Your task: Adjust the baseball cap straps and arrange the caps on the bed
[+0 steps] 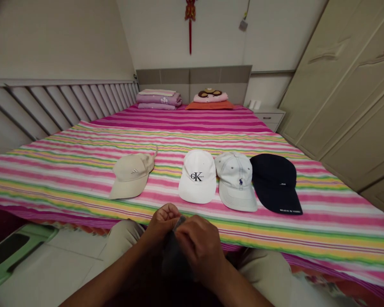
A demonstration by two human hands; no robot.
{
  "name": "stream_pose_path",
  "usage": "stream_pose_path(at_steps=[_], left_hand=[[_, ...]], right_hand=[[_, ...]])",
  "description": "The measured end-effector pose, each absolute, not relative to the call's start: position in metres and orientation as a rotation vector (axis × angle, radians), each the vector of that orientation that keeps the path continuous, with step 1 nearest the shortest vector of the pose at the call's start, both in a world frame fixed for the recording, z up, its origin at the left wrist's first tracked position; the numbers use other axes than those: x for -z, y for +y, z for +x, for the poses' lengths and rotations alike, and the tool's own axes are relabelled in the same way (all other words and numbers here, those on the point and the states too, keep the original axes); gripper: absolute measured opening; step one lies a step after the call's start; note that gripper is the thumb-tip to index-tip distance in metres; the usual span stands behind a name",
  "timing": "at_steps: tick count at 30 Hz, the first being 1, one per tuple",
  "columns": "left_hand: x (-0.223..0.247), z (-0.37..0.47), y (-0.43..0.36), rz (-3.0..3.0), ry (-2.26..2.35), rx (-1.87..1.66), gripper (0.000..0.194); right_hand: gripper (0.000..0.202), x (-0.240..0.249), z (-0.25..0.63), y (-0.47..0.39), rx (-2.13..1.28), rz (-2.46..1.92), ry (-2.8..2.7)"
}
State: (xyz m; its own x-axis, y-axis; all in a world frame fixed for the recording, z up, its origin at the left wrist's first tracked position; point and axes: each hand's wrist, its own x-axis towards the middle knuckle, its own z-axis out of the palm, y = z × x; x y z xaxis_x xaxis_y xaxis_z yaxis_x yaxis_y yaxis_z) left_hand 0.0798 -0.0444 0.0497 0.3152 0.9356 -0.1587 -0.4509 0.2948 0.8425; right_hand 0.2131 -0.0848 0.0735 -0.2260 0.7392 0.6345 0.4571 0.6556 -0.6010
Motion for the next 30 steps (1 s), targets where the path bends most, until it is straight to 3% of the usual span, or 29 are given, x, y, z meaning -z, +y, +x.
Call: stream_pose_path(at_steps=[4,8,10,16,22,30], left_hand=[[-0.050,0.075,-0.042,0.763,0.682,-0.974,0.029],[-0.054,0.066,-0.036,0.749,0.559,-0.893,0.030],[-0.058,0.061,-0.034,0.764,0.511,-0.863,0.030],[-0.073,0.056,-0.030,0.800,0.591,-0.812,0.023],[-0.083,0.058,-0.032,0.941,0.765,-0.540,0.023],[-0.082,0.051,-0.032,0.871,0.656,-0.584,0.021]], right_hand=[[0.015,-0.069,0.226,-0.070,-0.701,-1.186,-1.511],[0.034,-0.063,0.234,-0.058,-1.526,-1.083,-1.539],[0.034,-0.061,0.233,-0.056,-1.770,-0.952,-1.419],[0.030,-0.064,0.226,-0.058,-1.792,-0.814,-1.128],[0.026,-0.073,0.222,-0.058,-1.794,-0.858,-0.996],[0.028,-0.078,0.221,-0.060,-1.799,-0.854,-1.004]])
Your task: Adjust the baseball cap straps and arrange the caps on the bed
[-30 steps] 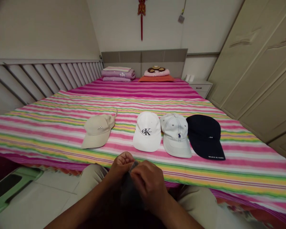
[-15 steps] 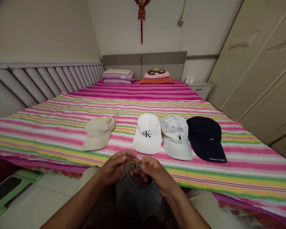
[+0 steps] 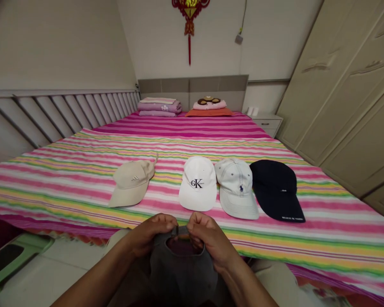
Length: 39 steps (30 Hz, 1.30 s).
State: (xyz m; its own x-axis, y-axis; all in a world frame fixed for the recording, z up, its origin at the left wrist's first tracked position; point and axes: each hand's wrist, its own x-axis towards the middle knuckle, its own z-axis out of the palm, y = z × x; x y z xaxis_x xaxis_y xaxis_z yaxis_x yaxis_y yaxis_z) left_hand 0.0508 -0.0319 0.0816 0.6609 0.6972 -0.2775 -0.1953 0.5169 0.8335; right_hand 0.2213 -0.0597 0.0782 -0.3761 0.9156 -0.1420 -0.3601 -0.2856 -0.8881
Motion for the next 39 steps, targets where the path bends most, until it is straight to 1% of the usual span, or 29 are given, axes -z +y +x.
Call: stream_pose_path(at_steps=[3,9,13,16,18,20,22,25,27,33,39], left_hand=[[-0.080,0.049,-0.032,0.858,0.668,-0.577,0.015],[-0.084,0.053,-0.035,0.965,0.727,-0.604,0.016],[-0.085,0.052,-0.034,1.020,0.748,-0.656,0.021],[-0.083,0.050,-0.032,1.124,0.801,-0.814,0.028],[-0.080,0.048,-0.030,1.210,0.871,-0.903,0.028],[-0.078,0.047,-0.030,1.265,0.910,-0.880,0.031],[-0.078,0.046,-0.031,1.274,0.904,-0.773,0.033],[-0.079,0.046,-0.033,1.218,0.851,-0.633,0.032],[-0.078,0.047,-0.034,1.143,0.805,-0.620,0.031],[-0.076,0.050,-0.033,0.930,0.697,-0.705,0.024],[-0.076,0.056,-0.034,0.909,0.688,-0.835,0.024]], right_hand=[[0.029,-0.081,0.223,-0.060,-1.816,-0.892,-1.100],[0.036,-0.088,0.225,-0.061,-1.826,-0.970,-1.411],[0.034,-0.085,0.224,-0.061,-1.798,-0.953,-1.303],[0.034,-0.083,0.224,-0.062,-1.777,-0.958,-1.258],[0.032,-0.082,0.224,-0.062,-1.763,-0.979,-1.244],[0.032,-0.082,0.224,-0.062,-1.757,-0.993,-1.239],[0.031,-0.080,0.224,-0.061,-1.754,-0.995,-1.241],[0.032,-0.078,0.223,-0.061,-1.749,-0.997,-1.237],[0.032,-0.077,0.222,-0.062,-1.752,-0.988,-1.236],[0.031,-0.076,0.221,-0.063,-1.762,-0.962,-1.231],[0.031,-0.076,0.219,-0.063,-1.755,-0.985,-1.211]])
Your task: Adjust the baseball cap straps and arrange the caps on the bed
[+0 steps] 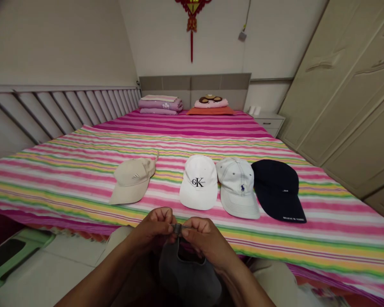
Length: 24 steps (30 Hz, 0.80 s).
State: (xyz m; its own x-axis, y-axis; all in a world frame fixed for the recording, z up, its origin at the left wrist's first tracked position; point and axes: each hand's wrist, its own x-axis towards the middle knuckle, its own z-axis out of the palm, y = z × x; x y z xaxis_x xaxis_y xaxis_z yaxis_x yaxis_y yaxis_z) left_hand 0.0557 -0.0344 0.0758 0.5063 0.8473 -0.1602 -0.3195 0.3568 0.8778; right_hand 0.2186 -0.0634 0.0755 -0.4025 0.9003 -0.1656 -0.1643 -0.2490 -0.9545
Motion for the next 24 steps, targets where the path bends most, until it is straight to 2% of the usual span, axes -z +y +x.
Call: stream_pose_path(at_steps=[4,6,9,12,20,24], left_hand=[[-0.071,0.050,-0.031,0.996,0.738,-0.889,0.015],[-0.069,0.045,-0.028,1.049,0.758,-0.885,0.020],[-0.064,0.037,-0.026,1.071,0.719,-0.719,0.029],[-0.062,0.034,-0.027,1.023,0.648,-0.554,0.020],[-0.070,0.031,-0.017,0.689,0.496,-0.921,0.022],[-0.071,0.023,-0.008,0.668,0.488,-0.959,0.018]], right_hand=[[0.030,-0.076,0.220,-0.062,-1.767,-0.975,-1.140],[0.028,-0.075,0.222,-0.061,-1.771,-0.958,-1.091],[0.029,-0.076,0.223,-0.058,-1.792,-0.903,-1.051],[0.034,-0.079,0.223,-0.056,-1.829,-0.840,-1.020],[0.031,-0.074,0.243,-0.040,-1.946,-0.906,-1.103],[0.027,-0.064,0.245,-0.038,-2.050,-0.795,-1.020]])
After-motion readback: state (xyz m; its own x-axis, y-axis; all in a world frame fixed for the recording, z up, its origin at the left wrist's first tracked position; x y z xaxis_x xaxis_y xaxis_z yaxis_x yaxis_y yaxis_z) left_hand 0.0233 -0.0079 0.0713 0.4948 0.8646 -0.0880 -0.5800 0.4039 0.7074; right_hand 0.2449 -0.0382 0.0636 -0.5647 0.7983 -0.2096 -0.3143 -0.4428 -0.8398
